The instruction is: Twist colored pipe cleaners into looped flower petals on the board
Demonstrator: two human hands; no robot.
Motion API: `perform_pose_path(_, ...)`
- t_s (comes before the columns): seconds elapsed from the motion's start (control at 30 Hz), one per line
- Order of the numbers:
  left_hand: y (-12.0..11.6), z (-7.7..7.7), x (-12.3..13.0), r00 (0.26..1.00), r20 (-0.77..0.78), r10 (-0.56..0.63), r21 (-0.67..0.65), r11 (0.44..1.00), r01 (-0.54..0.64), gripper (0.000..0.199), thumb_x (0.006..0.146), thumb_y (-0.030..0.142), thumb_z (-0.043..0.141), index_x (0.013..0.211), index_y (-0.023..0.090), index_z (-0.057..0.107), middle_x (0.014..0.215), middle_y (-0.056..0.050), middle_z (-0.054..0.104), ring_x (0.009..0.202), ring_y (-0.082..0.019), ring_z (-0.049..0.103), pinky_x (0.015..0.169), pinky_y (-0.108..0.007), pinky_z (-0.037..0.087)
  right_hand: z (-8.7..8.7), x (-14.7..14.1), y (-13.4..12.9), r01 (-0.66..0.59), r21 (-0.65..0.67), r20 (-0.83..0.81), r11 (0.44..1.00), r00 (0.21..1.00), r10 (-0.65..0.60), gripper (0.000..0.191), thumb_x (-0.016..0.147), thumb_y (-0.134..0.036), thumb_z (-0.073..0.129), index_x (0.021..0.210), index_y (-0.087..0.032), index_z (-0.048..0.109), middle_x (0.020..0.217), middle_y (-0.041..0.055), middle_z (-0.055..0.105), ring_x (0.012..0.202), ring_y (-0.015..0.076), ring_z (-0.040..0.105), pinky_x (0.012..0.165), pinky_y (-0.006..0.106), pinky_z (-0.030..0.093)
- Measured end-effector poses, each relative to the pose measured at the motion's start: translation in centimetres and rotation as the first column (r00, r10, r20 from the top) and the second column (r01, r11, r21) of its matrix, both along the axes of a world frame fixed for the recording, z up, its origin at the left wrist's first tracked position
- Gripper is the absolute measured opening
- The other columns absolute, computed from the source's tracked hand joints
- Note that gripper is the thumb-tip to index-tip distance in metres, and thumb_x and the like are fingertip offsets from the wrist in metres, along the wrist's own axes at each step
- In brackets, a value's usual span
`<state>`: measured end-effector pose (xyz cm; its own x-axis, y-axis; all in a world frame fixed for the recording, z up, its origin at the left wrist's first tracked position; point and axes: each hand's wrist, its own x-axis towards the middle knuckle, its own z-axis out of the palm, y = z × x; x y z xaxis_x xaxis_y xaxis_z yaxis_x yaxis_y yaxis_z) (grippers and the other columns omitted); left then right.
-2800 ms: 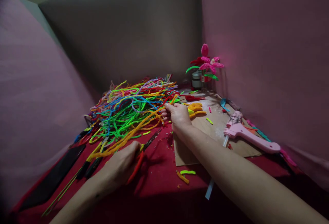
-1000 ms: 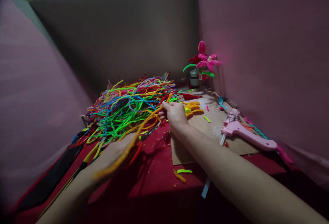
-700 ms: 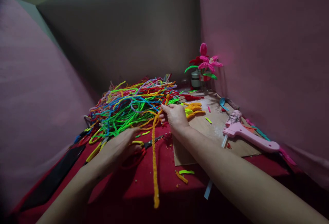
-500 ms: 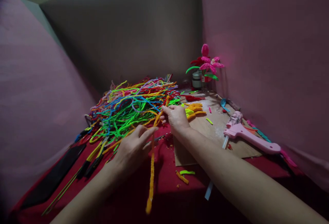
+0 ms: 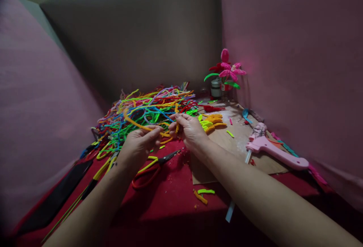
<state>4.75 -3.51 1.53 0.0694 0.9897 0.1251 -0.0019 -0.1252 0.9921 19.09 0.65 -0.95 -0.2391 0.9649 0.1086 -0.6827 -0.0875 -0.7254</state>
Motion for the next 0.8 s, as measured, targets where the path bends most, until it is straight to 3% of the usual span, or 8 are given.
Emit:
perform_pose_path(0.13,1.3,0.3,0.0,0.992,0.109,-0.062,-0.089,0.993,0.072,0.020,0.066,0.027,0.069,0.078,0.013,0.059,0.048,0.004,0.050,0.037,-0.005,0.042,0.035,-0.016,0.033,-0.2,-0.1,0.0,0.017,0.066,0.118,0.998,0.993,-0.025,0.017,0.075,-0.031,0.059,0.077,-0.014,0.058,0.046,-0.0035,0.055,0.033,0.0063,0.045,0.033,0.017,0.033)
perform_pose_path(0.3,2.4,-0.2,0.2,0.954,0.279,-0.110,-0.131,0.980,0.152,0.032,0.063,0.024,0.071,0.090,0.009,0.062,0.061,0.000,0.057,0.043,-0.005,0.049,0.037,-0.017,0.039,-0.2,-0.3,-0.6,0.001,0.131,0.272,0.991,0.961,-0.037,0.022,0.072,-0.036,0.059,0.075,-0.014,0.058,0.043,-0.0049,0.052,0.031,0.0050,0.040,0.030,0.016,0.029)
perform_pose_path(0.43,2.6,-1.2,0.5,0.943,0.290,-0.164,-0.088,0.977,0.197,0.027,0.068,0.029,0.068,0.088,0.010,0.063,0.063,-0.001,0.059,0.043,-0.005,0.048,0.036,-0.016,0.037,-0.1,-0.4,-1.0,-0.057,0.144,0.360,0.988,0.933,0.002,0.023,0.073,-0.038,0.057,0.071,-0.014,0.057,0.043,-0.0060,0.049,0.029,0.0038,0.035,0.028,0.015,0.025)
perform_pose_path(0.63,2.3,-1.4,0.2,0.950,0.268,-0.163,-0.103,0.975,0.196,0.034,0.067,0.027,0.069,0.096,0.010,0.063,0.048,0.003,0.051,0.039,-0.005,0.044,0.037,-0.016,0.036,-0.4,-0.7,-1.2,-0.122,0.112,0.401,0.986,0.914,0.068,0.029,0.068,-0.040,0.063,0.060,-0.015,0.050,0.044,-0.0073,0.046,0.027,0.0017,0.027,0.026,0.017,0.017)
perform_pose_path(0.8,2.4,-1.7,-0.4,0.935,0.308,-0.177,-0.166,0.957,0.236,0.031,0.066,0.025,0.070,0.092,0.009,0.064,0.058,0.001,0.053,0.040,-0.002,0.041,0.036,-0.014,0.032,-0.3,-0.5,-1.4,-0.149,0.065,0.436,0.987,0.894,0.106,0.029,0.069,-0.041,0.064,0.063,-0.014,0.055,0.040,-0.0088,0.040,0.027,0.0013,0.021,0.027,0.018,0.012)
